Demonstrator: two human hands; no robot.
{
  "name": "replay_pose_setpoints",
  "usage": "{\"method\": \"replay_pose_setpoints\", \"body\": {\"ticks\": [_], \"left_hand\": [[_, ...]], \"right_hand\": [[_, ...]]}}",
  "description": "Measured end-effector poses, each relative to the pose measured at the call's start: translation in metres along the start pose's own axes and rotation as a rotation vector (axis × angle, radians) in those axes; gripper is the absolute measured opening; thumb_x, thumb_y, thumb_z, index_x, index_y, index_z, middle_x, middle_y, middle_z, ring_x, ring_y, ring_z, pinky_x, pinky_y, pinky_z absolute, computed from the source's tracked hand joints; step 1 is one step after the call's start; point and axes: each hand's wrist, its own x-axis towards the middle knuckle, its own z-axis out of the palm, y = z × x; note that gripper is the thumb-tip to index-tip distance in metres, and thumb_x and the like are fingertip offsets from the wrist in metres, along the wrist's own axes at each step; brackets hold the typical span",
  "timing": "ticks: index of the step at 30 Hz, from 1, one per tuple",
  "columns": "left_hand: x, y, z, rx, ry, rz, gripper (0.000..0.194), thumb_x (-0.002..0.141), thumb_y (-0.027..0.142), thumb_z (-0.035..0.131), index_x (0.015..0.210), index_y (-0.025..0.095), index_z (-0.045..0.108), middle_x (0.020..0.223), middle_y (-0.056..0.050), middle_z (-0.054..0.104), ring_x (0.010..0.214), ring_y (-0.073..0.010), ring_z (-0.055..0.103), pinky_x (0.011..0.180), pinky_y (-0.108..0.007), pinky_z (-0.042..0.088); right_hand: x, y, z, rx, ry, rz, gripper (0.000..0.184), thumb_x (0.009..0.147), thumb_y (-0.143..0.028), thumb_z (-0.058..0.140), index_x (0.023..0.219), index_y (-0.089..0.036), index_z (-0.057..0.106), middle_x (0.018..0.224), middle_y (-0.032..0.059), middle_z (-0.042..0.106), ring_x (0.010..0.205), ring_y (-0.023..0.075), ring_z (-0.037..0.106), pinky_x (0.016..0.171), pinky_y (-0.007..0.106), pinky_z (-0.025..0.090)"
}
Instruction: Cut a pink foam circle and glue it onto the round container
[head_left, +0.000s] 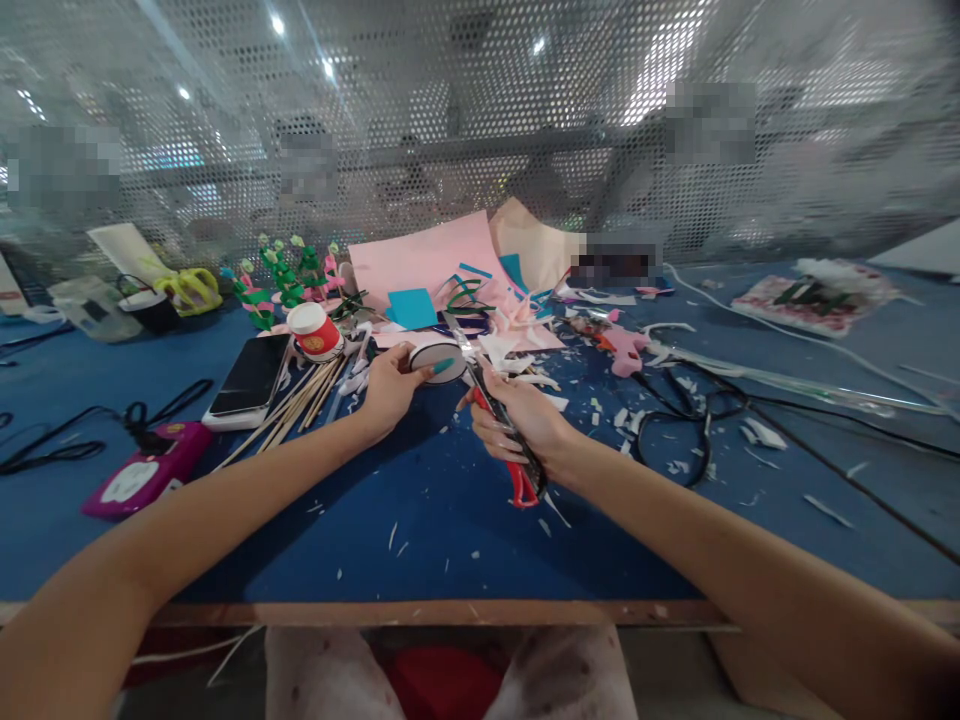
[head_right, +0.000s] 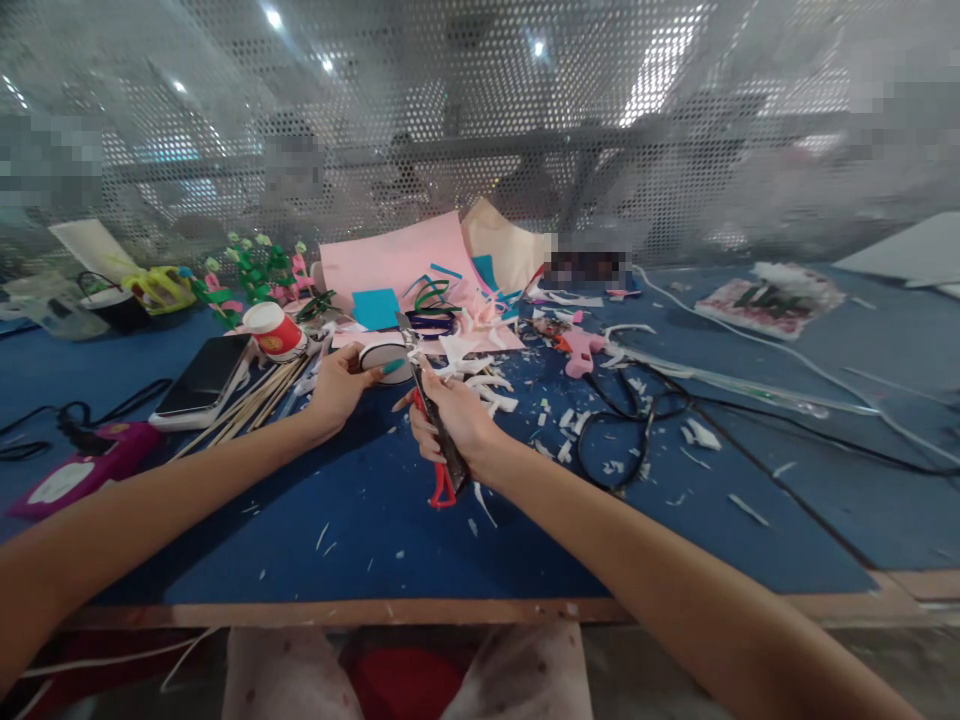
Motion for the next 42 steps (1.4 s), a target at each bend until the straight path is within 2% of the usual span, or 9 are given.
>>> {"method": "replay_pose_setpoints", "body": {"ticks": [9, 17, 27, 33, 38, 42], "left_hand": [[-0.004, 0.002, 0.0, 0.02, -0.05, 0.046, 0.022, 0.056, 0.022, 0.07, 0.068, 0.016, 0.052, 0.07, 0.003, 0.056, 0.072, -0.0121, 0.054, 0.071, -0.027, 0.048], [-0.008, 0.009, 0.002, 0.091, -0.103, 0.118, 0.018, 0.057, 0.014, 0.069, 0.061, 0.016, 0.052, 0.061, 0.004, 0.053, 0.062, -0.0103, 0.05, 0.063, -0.024, 0.047], [-0.008, 0.008, 0.0, 0.145, -0.026, 0.083, 0.016, 0.061, 0.015, 0.065, 0.063, 0.017, 0.049, 0.062, 0.005, 0.05, 0.062, -0.0105, 0.05, 0.063, -0.025, 0.046], [-0.012, 0.008, 0.001, 0.295, -0.063, 0.189, 0.013, 0.065, 0.013, 0.064, 0.061, 0.016, 0.052, 0.058, 0.005, 0.05, 0.058, -0.0098, 0.046, 0.059, -0.023, 0.041], [-0.01, 0.006, 0.0, 0.366, -0.069, 0.187, 0.008, 0.067, 0.016, 0.066, 0.073, 0.016, 0.06, 0.068, 0.001, 0.061, 0.066, -0.0132, 0.055, 0.063, -0.025, 0.046], [-0.008, 0.004, -0.001, 0.378, -0.081, 0.223, 0.02, 0.074, 0.019, 0.063, 0.093, 0.016, 0.063, 0.089, -0.005, 0.069, 0.084, -0.0176, 0.062, 0.075, -0.029, 0.05]], "right_hand": [[-0.003, -0.001, 0.001, -0.001, -0.043, -0.015, 0.044, 0.097, -0.043, 0.033, 0.066, -0.017, 0.048, 0.031, -0.0078, 0.034, 0.022, 0.0052, 0.023, 0.021, 0.013, 0.022], [-0.005, -0.002, 0.004, -0.024, -0.012, -0.01, 0.047, 0.099, -0.037, 0.026, 0.063, -0.017, 0.048, 0.032, -0.0069, 0.035, 0.022, 0.005, 0.022, 0.021, 0.014, 0.022], [-0.004, 0.0, 0.004, -0.043, -0.065, -0.022, 0.045, 0.097, -0.042, 0.033, 0.063, -0.017, 0.047, 0.032, -0.0074, 0.035, 0.022, 0.0048, 0.023, 0.021, 0.013, 0.024], [-0.007, -0.001, 0.005, -0.047, -0.046, -0.018, 0.045, 0.099, -0.037, 0.027, 0.063, -0.018, 0.045, 0.033, -0.0072, 0.035, 0.021, 0.0053, 0.022, 0.021, 0.014, 0.023], [-0.006, -0.005, 0.008, -0.009, -0.009, -0.016, 0.046, 0.099, -0.039, 0.027, 0.062, -0.018, 0.044, 0.032, -0.0073, 0.034, 0.021, 0.0053, 0.021, 0.021, 0.014, 0.021], [-0.008, -0.006, 0.009, 0.0, -0.004, -0.006, 0.047, 0.1, -0.037, 0.023, 0.063, -0.018, 0.045, 0.031, -0.0074, 0.033, 0.021, 0.0054, 0.02, 0.02, 0.014, 0.019]]}}
